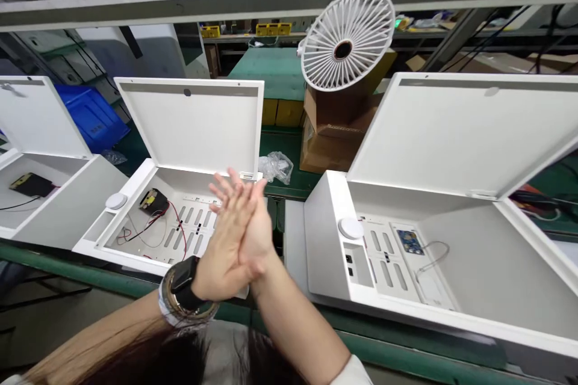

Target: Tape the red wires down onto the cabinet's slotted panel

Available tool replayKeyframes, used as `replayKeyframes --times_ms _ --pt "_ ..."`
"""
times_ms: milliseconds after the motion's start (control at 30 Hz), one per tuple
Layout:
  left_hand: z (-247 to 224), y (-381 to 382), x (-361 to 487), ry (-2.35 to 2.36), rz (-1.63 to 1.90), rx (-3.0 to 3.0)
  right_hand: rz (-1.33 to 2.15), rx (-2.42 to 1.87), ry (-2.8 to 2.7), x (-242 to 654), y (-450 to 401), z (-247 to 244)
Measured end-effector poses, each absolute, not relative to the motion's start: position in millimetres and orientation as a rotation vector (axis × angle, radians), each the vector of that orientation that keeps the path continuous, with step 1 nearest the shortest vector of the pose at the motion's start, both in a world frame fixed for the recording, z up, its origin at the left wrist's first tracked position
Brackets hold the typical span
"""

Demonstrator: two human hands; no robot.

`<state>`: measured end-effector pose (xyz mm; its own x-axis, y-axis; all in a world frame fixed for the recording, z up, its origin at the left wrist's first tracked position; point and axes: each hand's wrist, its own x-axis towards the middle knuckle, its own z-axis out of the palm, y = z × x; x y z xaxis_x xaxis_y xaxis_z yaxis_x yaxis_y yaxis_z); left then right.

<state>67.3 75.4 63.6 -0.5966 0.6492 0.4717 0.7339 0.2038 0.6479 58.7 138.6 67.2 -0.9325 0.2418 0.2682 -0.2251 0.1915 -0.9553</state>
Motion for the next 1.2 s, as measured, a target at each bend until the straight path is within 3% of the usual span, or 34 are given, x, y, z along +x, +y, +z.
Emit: replayKeyframes --times_ms 67,200,267,367,500,600,967,1200 --pt "62.4 66.2 71.8 -2.370 -1.367 -1.536 2.048 0.037 -1.906 57.5 164.9 85.1" --pt "64.2 16.6 74.9 -2.629 -1.180 -1.696 1.697 -0.166 -1.596 46.3 227.7 98.7" --pt "55.7 -11.8 77.7 -2.765 -0.914 -1.410 1.560 -0.284 -1.560 27.9 254.5 82.1" --pt "27.2 -37.7 85.9 -2.858 -0.627 -1.211 1.654 -0.391 -1.654 -15.8 276.6 38.4" --pt "-13.5 -37.9 94.7 -2.915 -0.449 -1.126 1.964 -0.201 -1.939 -73.4 268.4 -10.1" --pt "-28.9 -40.0 90.6 -2.827 -0.350 -1.015 2.013 -0.115 -2.104 -96.2 252.1 -23.5" --pt "-41.2 -145.2 42.2 -2.657 -0.171 -0.827 1.619 -0.356 -2.116 -113.9 233.4 -31.3" --pt "-49.3 -159.6 18.4 -2.452 -0.268 -0.931 1.307 -0.527 -2.038 -120.2 217.3 -27.3"
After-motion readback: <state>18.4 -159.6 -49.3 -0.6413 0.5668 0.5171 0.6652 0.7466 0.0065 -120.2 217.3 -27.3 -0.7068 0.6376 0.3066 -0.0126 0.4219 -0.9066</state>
